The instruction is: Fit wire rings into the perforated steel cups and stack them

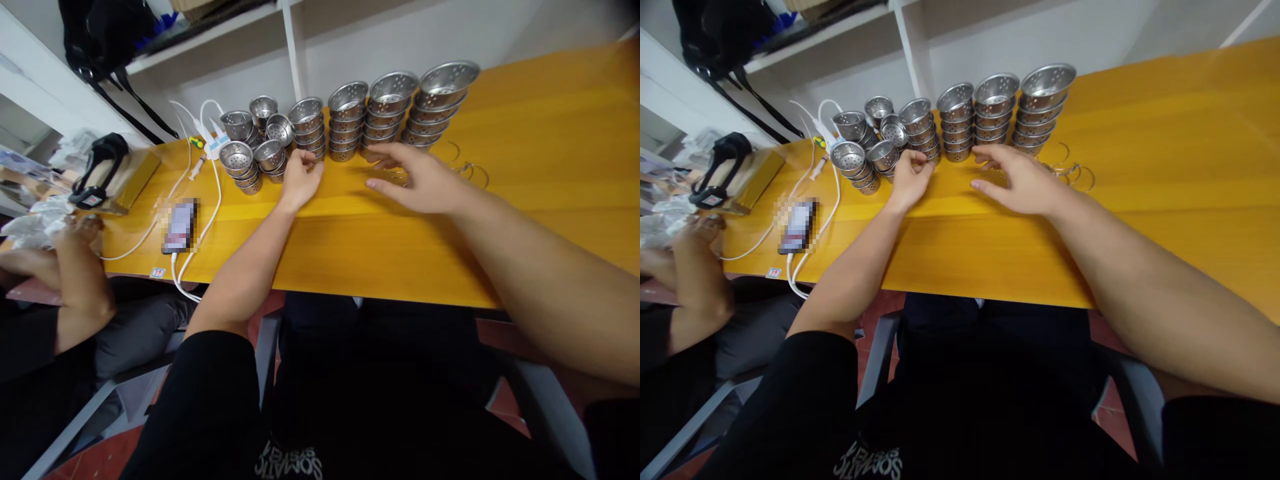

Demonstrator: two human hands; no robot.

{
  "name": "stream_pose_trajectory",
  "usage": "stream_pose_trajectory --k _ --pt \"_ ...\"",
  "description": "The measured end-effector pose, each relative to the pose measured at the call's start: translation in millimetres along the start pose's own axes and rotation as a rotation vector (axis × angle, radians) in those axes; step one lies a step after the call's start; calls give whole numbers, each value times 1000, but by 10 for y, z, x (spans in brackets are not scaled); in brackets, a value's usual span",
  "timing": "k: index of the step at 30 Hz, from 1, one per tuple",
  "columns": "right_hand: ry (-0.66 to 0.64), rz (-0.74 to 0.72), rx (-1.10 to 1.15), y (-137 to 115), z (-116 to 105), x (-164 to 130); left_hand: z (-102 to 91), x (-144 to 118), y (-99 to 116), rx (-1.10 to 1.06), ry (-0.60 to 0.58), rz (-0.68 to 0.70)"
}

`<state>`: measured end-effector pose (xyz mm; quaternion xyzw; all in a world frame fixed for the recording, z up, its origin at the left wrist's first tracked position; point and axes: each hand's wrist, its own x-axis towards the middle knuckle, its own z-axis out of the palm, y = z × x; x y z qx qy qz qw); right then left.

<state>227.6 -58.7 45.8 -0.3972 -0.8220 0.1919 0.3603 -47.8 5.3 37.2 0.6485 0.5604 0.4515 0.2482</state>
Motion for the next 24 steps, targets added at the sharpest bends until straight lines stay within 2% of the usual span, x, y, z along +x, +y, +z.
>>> stream_pose_trajectory --k 3,5,7,10,12,14,16,18,21,24 --pt "-9 5 1 -5 -5 -3 -115 -37 99 114 -9 136" --pt "-14 7 -2 -6 -14 -5 -272 -61 224 206 -6 262" --pt "-25 7 -10 -1 -22 -4 -468 -69 343 288 82 327" --pt "-41 7 -23 16 -28 3 -734 -35 387 425 188 246" --pt "-47 2 -30 27 -26 8 -837 13 297 529 152 125" --pt "-52 3 -37 31 -22 11 -877 64 152 583 74 72" --pt "-57 11 -46 28 -21 11 -882 112 12 588 23 86" --pt "-59 18 -53 18 -24 9 -881 151 -72 564 43 120" --pt "-58 14 -58 3 -33 9 -891 183 -50 526 136 172" --pt "-36 5 -44 -2 -32 13 -872 153 124 452 200 269"
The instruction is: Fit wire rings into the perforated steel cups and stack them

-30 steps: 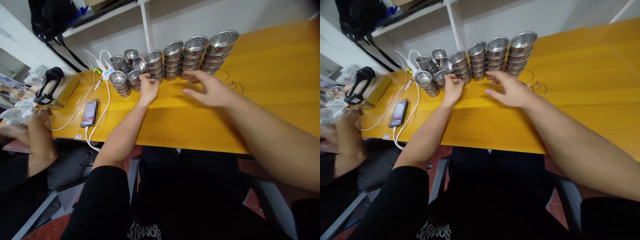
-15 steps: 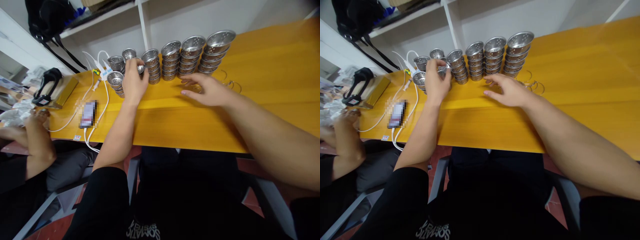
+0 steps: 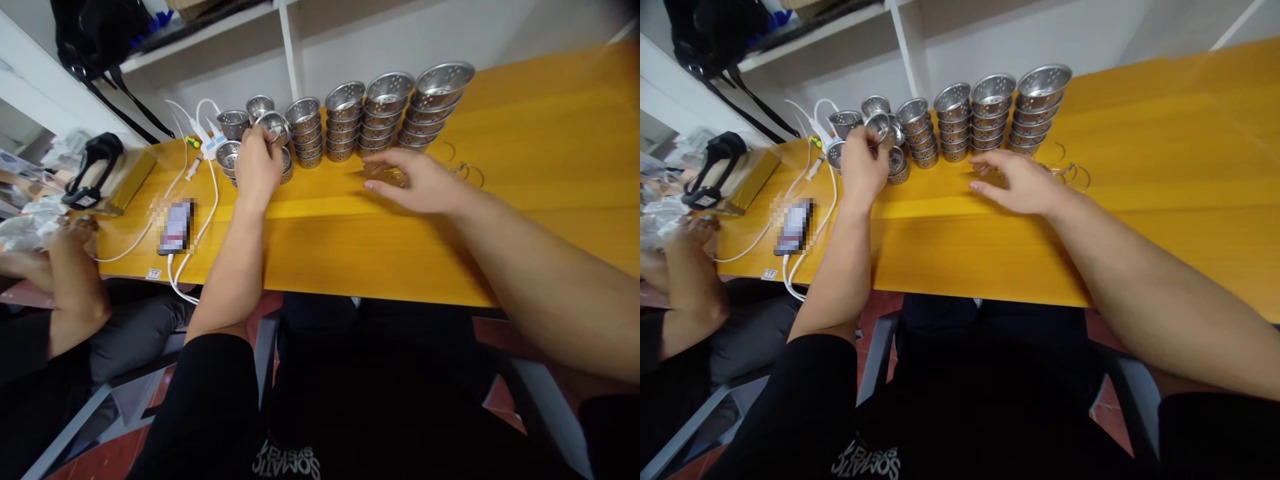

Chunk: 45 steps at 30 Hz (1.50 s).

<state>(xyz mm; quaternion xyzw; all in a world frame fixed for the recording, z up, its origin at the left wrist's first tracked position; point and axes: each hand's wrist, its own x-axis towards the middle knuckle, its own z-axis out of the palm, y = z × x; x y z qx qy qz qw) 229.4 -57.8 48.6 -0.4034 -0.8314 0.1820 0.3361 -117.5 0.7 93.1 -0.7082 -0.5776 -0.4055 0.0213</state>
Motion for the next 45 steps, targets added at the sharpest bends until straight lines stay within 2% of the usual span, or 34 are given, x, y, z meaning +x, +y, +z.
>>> stream_pose_trajectory --k 2,4,8,11,14,18,20,24,26,33,38,45 --pt "29 -7 25 -12 3 1 -28 -25 168 -78 29 90" --pt "70 -28 60 -45 1 -1 -22 -89 343 -134 9 201" --pt "147 -57 84 -162 -27 -13 101 -277 601 -130 -191 398" --pt "143 -102 59 -201 -31 -13 259 -382 669 -126 -361 516" --pt "113 -144 37 -142 -3 7 450 -411 621 -180 -436 597" --pt "135 -168 51 -58 38 35 704 -392 468 -320 -417 528" --pt "106 -148 52 -78 52 36 769 -397 431 -376 -456 501" --pt "-24 -94 21 -179 90 33 723 -434 504 -330 -481 448" --pt "-48 -91 6 -200 111 39 676 -447 558 -294 -481 432" --pt "-11 -51 -55 -142 78 32 685 -442 611 -226 -538 473" --pt "-14 28 -54 -128 15 22 699 -428 667 -175 -563 519" --pt "20 3 -2 -27 109 64 687 -413 656 -124 -541 542"
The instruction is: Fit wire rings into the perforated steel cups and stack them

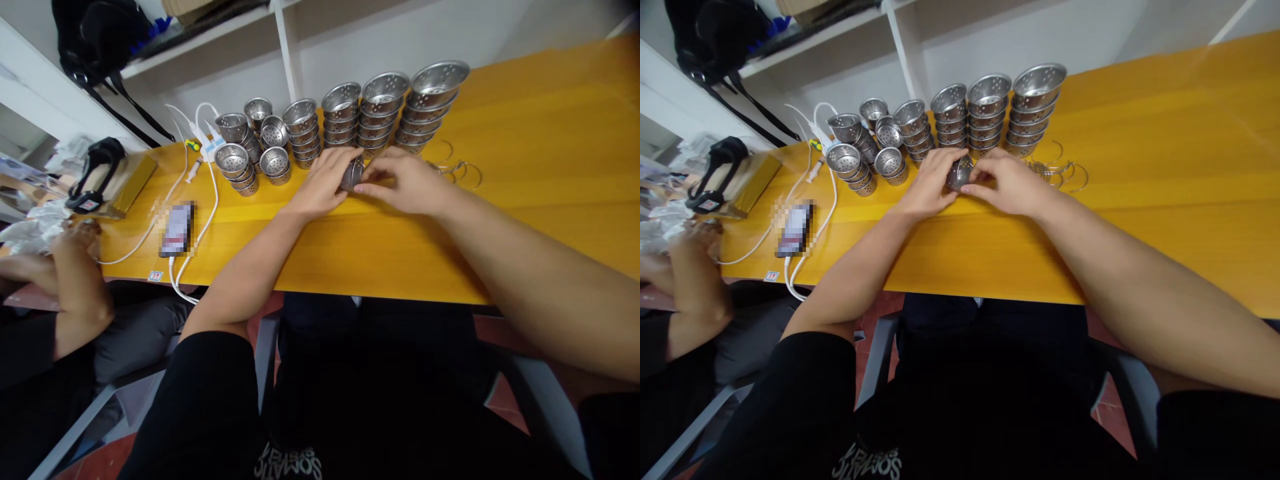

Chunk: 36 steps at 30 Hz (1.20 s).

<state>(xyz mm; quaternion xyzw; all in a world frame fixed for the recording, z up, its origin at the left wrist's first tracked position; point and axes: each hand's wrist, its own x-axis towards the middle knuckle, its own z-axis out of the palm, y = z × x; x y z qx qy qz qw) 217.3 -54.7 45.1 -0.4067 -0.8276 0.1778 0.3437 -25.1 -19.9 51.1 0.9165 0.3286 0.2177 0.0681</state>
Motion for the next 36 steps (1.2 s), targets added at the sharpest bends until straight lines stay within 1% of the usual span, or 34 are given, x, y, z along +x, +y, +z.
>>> stream_pose_trajectory --k 5,11,14,17,21,25,27,29,31,33,34,36 --pt "8 -13 -16 -3 17 -12 -16 -6 2 4 -27 -19" --pt "11 45 -14 -59 -52 13 -11 2 19 -8 -25 -24" --pt "40 73 30 -51 -39 18 -31 0 50 -10 -25 -32" --pt "77 72 36 -59 -3 12 -44 1 77 -13 -30 -67" --pt "103 86 13 -58 51 6 10 0 30 -30 -35 -100" --pt "60 62 43 12 66 16 100 -21 -48 -93 -26 -69" --pt "52 46 73 21 44 21 120 -35 -43 -127 -35 -55" --pt "80 23 54 -8 3 25 118 -47 -7 -164 -56 -71" --pt "142 13 -5 -50 -51 26 106 -57 35 -200 -81 -114" --pt "212 39 -57 -51 -117 22 97 -67 55 -221 -106 -168" --pt "225 60 -80 -22 -155 16 96 -74 52 -223 -118 -191" --pt "197 93 -138 103 -236 -4 92 -89 23 -223 -132 -225"
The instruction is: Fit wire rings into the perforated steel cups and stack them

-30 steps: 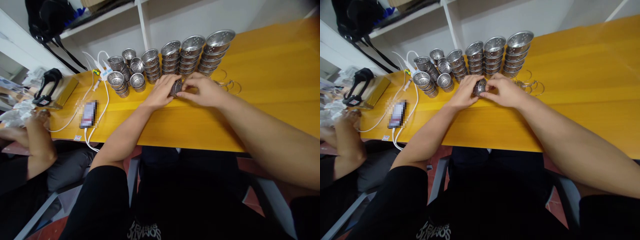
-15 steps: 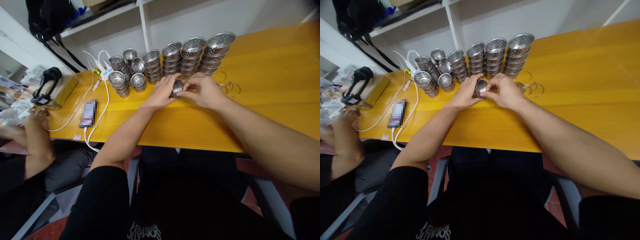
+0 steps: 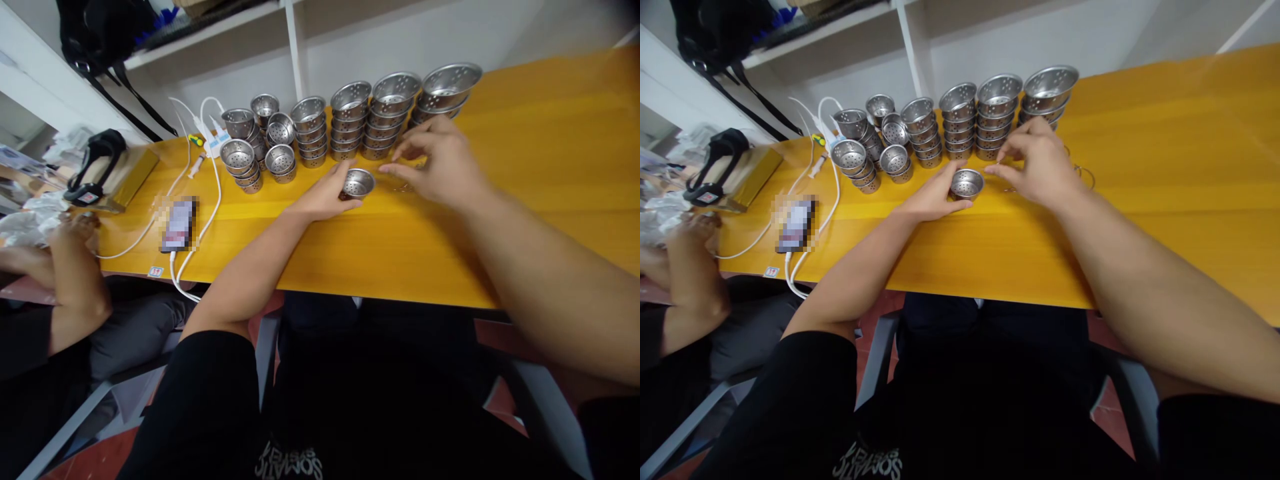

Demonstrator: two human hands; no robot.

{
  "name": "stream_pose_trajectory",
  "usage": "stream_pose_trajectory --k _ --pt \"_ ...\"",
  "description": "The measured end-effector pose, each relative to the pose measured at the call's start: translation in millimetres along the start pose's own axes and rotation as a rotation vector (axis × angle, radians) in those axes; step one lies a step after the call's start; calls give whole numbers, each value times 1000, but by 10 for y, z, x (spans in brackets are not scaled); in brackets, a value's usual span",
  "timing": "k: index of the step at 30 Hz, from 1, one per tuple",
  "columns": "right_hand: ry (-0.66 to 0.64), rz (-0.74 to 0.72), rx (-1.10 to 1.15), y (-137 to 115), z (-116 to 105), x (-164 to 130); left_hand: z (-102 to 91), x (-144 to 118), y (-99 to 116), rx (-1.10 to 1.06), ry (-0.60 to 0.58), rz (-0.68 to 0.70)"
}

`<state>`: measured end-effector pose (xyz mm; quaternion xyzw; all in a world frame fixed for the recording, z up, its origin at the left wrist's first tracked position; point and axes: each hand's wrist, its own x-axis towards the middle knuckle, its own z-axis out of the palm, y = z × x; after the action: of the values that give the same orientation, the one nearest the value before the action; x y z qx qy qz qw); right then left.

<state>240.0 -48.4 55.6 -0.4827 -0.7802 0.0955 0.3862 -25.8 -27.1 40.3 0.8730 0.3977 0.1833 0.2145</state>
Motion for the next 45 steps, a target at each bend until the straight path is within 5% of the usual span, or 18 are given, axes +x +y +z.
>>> stream_pose_trajectory --k 6,10,13,18,27,32,37,45 --pt "-161 95 -217 539 -143 30 -225 -59 -118 29 89 96" --pt "-282 205 -252 659 -145 61 -494 -118 -214 129 361 10" --pt "-357 253 -274 653 -128 72 -629 -168 -289 252 529 -206" --pt "-351 262 -306 560 -130 62 -676 -231 -318 395 477 -450" --pt "-369 261 -220 354 -111 39 -597 -177 -595 302 607 -343" --pt "-299 200 -239 318 -98 30 -726 -146 -442 229 666 -379" --pt "-55 46 -134 76 -127 -28 -733 -152 -122 179 796 -8" --pt "-118 -256 219 -307 114 -102 -297 -50 -49 71 351 343"
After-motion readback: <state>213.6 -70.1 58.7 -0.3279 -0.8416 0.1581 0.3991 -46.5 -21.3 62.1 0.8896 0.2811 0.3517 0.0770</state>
